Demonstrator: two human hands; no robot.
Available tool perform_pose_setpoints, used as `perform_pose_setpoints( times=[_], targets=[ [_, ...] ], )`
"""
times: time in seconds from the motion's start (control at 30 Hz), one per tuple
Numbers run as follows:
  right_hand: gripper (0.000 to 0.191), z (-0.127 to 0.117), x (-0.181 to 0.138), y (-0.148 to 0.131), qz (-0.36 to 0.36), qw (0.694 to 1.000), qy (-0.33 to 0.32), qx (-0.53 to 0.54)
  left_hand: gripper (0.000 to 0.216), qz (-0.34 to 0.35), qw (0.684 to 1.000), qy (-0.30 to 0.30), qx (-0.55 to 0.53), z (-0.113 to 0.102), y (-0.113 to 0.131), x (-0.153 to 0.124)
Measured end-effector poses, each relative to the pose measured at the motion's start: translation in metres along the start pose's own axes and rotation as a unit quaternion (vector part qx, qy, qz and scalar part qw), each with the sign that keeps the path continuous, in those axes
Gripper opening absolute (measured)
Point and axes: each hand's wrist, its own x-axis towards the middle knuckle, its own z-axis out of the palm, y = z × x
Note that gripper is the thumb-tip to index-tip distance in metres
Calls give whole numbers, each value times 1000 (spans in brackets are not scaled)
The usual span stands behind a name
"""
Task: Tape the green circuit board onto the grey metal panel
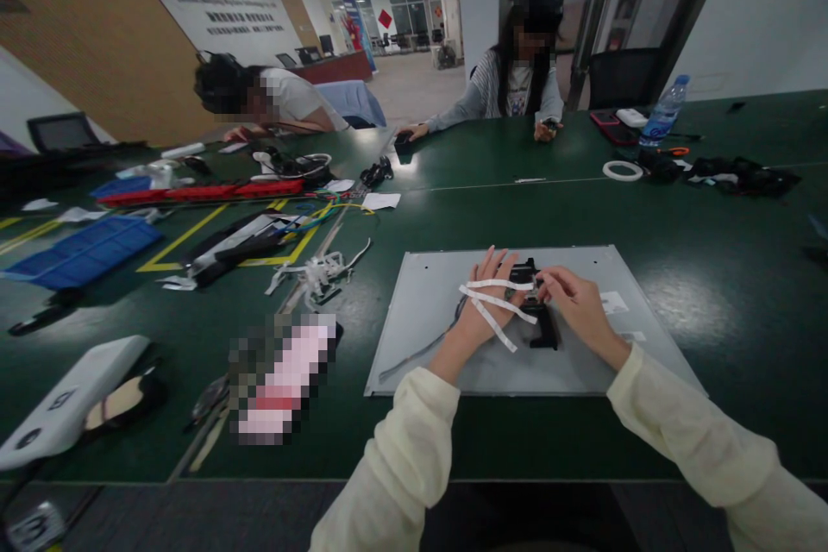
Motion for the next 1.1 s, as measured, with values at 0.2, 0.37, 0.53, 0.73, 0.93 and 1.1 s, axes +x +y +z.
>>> perform_pose_setpoints(
  times=[0.2, 0.37, 0.53, 0.73, 0.93, 1.1],
  targets=[
    [32, 2, -5, -2, 12, 999, -51, -15, 54, -20, 998, 51, 27, 9, -2, 0],
    [32, 11, -13, -3, 12, 995, -101, 26, 52, -29, 995, 77, 57, 16, -8, 0],
    [24, 10, -12, -8, 6, 984, -105, 145, 50, -46, 992, 91, 71, 19, -14, 1],
    [19, -9, 8, -1, 5, 969, 107, 221, 48, -88, 990, 103, 33, 18, -18, 5],
    [30, -5, 14, 27, 96, 979, 97, 151, 49, -66, 987, 132, -63, 15, -18, 12],
    [32, 3, 13, 35, 102, 986, 57, 117, 53, -33, 985, 100, -137, 11, -18, 17]
  ],
)
